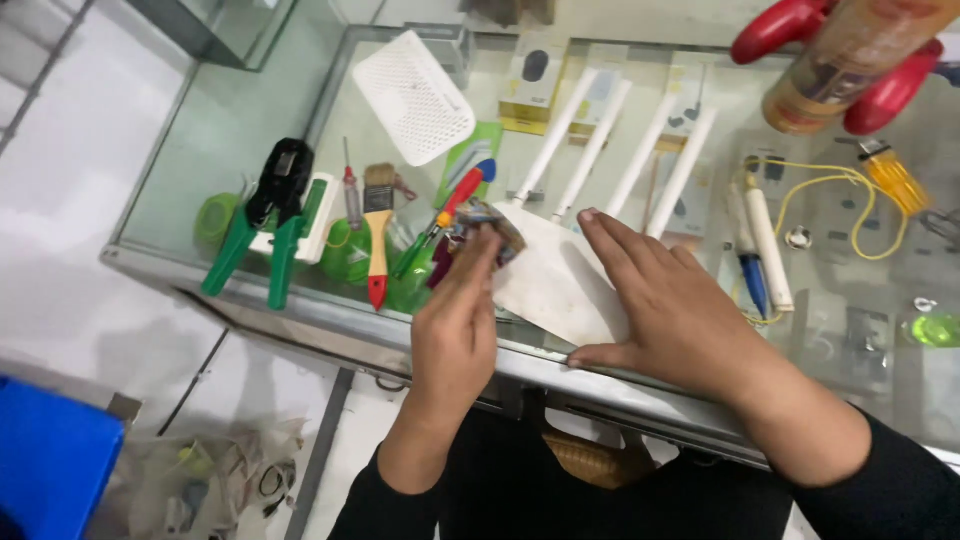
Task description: Cleaning the casing and inspecting the internal circuit board of a wireless router.
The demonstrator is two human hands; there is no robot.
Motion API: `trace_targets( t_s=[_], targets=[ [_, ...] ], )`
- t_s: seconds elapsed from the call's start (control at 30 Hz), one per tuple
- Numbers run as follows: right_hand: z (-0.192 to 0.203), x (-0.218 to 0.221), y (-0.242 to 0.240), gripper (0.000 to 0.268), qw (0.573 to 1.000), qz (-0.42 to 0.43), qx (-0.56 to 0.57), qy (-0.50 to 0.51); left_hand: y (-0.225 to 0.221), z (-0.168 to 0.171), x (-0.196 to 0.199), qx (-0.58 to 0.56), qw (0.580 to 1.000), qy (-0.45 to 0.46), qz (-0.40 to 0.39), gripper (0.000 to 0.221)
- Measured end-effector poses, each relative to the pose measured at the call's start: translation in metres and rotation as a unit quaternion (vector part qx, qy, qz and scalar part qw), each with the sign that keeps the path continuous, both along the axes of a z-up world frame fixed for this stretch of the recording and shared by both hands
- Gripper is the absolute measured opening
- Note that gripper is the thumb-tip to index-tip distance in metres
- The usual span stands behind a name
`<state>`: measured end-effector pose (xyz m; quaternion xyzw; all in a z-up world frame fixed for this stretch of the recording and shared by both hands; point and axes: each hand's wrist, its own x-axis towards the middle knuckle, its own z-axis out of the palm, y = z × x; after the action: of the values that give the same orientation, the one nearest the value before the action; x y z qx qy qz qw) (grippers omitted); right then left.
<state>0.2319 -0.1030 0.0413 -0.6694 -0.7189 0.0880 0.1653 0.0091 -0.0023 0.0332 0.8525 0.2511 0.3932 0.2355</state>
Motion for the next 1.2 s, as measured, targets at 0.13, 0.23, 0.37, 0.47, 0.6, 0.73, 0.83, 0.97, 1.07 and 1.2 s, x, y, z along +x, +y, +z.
trace_targets(
  t_s=[0.13,0.23,0.37,0.47,0.6,0.73,0.83,0.97,1.07,1.2],
  targets=[
    [-0.002,0.013,-0.008,0.140,0.997,0.011,0.074,0.009,0.001,-0.031,0.014,0.083,0.990,0.111,-0.037,0.044],
    [-0.001,0.020,-0.021,0.144,0.996,-0.016,0.082,0.007,-0.001,-0.033,0.015,0.063,0.988,0.138,-0.034,0.048],
    [-0.005,0.020,-0.040,0.145,0.989,-0.073,0.083,-0.103,-0.006,-0.032,0.018,0.086,0.983,0.163,-0.002,0.052],
    [-0.019,0.012,-0.054,0.148,0.989,-0.141,0.035,-0.031,-0.008,-0.034,0.019,0.093,0.983,0.159,-0.001,0.048],
    [-0.024,0.000,-0.056,0.145,0.975,-0.204,0.018,0.085,-0.005,-0.043,0.017,0.084,0.986,0.142,0.002,0.051],
    [-0.033,-0.008,-0.057,0.138,0.975,-0.210,0.038,0.058,-0.006,-0.036,0.018,0.073,0.988,0.134,-0.013,0.048],
    [-0.034,-0.007,-0.056,0.127,0.974,-0.212,0.065,0.044,-0.016,-0.027,0.022,0.063,0.989,0.131,-0.010,0.045],
    [-0.031,-0.007,-0.060,0.137,0.964,-0.183,0.111,0.161,-0.044,-0.004,0.026,0.053,0.979,0.125,-0.149,0.044],
    [-0.032,-0.007,-0.065,0.131,0.933,-0.117,0.188,0.283,-0.052,0.011,0.022,0.015,0.975,0.067,-0.212,0.040],
    [-0.017,-0.036,-0.061,0.106,0.669,-0.036,0.182,0.720,-0.064,0.015,0.020,-0.011,0.979,0.021,-0.201,0.037]
  ],
)
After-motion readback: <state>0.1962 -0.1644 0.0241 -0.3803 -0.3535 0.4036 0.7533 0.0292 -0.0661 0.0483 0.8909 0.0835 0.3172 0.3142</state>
